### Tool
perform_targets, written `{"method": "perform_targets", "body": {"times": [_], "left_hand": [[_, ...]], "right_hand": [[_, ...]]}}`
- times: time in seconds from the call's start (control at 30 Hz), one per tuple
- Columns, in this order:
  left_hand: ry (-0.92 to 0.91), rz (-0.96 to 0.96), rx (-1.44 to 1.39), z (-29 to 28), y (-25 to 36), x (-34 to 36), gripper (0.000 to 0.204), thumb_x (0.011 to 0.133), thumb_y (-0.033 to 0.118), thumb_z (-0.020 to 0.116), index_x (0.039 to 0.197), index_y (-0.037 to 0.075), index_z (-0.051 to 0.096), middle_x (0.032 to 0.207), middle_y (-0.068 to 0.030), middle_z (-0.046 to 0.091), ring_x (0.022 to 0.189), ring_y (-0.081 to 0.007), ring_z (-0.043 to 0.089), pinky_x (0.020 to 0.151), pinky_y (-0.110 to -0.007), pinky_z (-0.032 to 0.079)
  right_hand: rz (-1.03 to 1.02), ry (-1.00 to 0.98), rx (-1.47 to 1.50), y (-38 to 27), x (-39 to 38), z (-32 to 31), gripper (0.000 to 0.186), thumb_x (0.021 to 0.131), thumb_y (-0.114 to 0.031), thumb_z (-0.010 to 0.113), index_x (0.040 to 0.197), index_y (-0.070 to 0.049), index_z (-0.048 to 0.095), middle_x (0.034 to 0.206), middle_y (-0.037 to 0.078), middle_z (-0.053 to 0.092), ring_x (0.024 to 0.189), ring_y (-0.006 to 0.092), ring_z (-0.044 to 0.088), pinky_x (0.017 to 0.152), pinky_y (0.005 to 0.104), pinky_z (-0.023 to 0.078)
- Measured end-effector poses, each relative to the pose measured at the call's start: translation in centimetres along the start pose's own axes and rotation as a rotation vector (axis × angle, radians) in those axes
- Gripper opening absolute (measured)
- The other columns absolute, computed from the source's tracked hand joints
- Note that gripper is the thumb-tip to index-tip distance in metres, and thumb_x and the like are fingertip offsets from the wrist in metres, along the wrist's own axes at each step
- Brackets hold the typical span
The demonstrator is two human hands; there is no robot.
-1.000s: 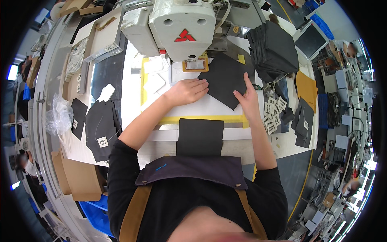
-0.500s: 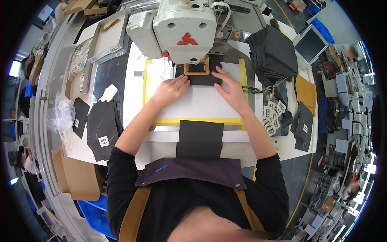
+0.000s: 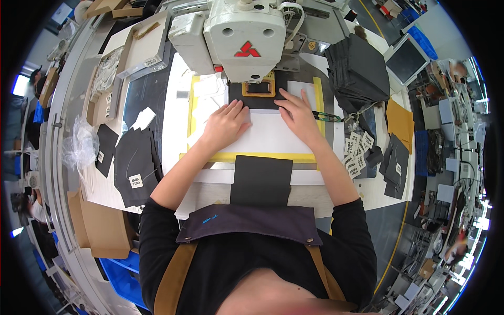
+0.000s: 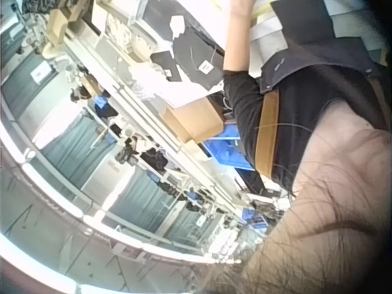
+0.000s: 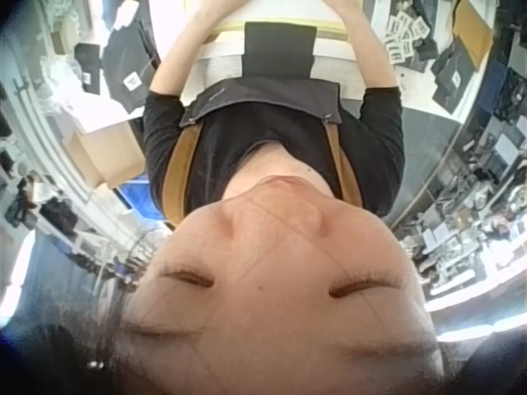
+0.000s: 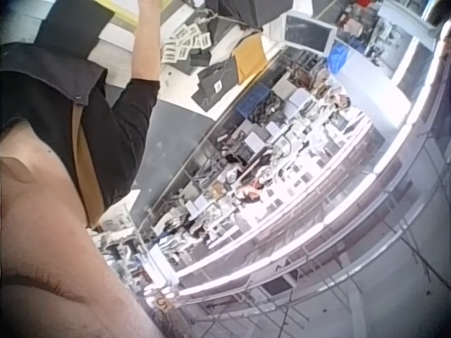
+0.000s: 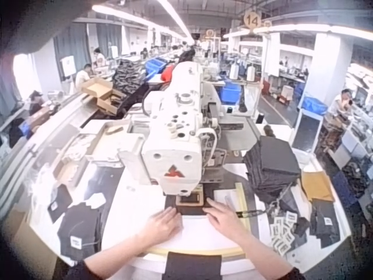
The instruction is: Sewing small leather labels onto leather squares using an industrial sewing machine.
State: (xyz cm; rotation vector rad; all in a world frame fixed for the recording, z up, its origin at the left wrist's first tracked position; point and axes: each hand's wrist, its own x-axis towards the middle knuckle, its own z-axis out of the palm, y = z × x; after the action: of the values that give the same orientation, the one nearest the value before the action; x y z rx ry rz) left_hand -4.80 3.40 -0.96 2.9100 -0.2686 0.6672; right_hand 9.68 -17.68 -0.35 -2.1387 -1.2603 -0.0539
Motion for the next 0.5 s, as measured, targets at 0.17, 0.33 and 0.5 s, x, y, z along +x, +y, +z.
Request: {"method": "perform_targets", "body": {"times": [0.17,0.33,0.5], "left_hand": [[0.001,-0.038,0.015,-0.25,0.61,-0.40,0.041,0.084,0.030,0.068,0.112,0.000,0.064,0.117,-0.0190,0.065,0.110,-0.0301,0.064,0.092,-0.041,0.052],[-0.006,-0.064,0.018,-0.49,0.14,-0.76,0.042,0.085,0.031,0.067,0.113,0.000,0.063,0.118,-0.0189,0.065,0.111,-0.0303,0.063,0.093,-0.042,0.051],[0.002,-0.065,0.023,-0.87,-0.12,-0.76,0.043,0.084,0.031,0.068,0.115,0.001,0.062,0.118,-0.0177,0.064,0.113,-0.0300,0.062,0.097,-0.043,0.047]], "right_hand": [[-0.011,0.006,0.010,0.15,0.10,0.13,0.019,0.089,-0.007,0.059,0.107,-0.006,0.066,0.131,0.012,0.058,0.112,0.0269,0.059,0.118,0.0490,0.019],[-0.017,0.002,0.019,0.02,-0.01,0.28,0.020,0.089,-0.007,0.059,0.108,-0.006,0.066,0.131,0.012,0.058,0.112,0.0274,0.059,0.118,0.0489,0.019],[-0.046,0.034,-0.102,-0.14,-0.33,0.21,0.023,0.087,-0.010,0.063,0.109,-0.011,0.067,0.130,0.009,0.058,0.112,0.0224,0.058,0.112,0.0458,0.025]]}}
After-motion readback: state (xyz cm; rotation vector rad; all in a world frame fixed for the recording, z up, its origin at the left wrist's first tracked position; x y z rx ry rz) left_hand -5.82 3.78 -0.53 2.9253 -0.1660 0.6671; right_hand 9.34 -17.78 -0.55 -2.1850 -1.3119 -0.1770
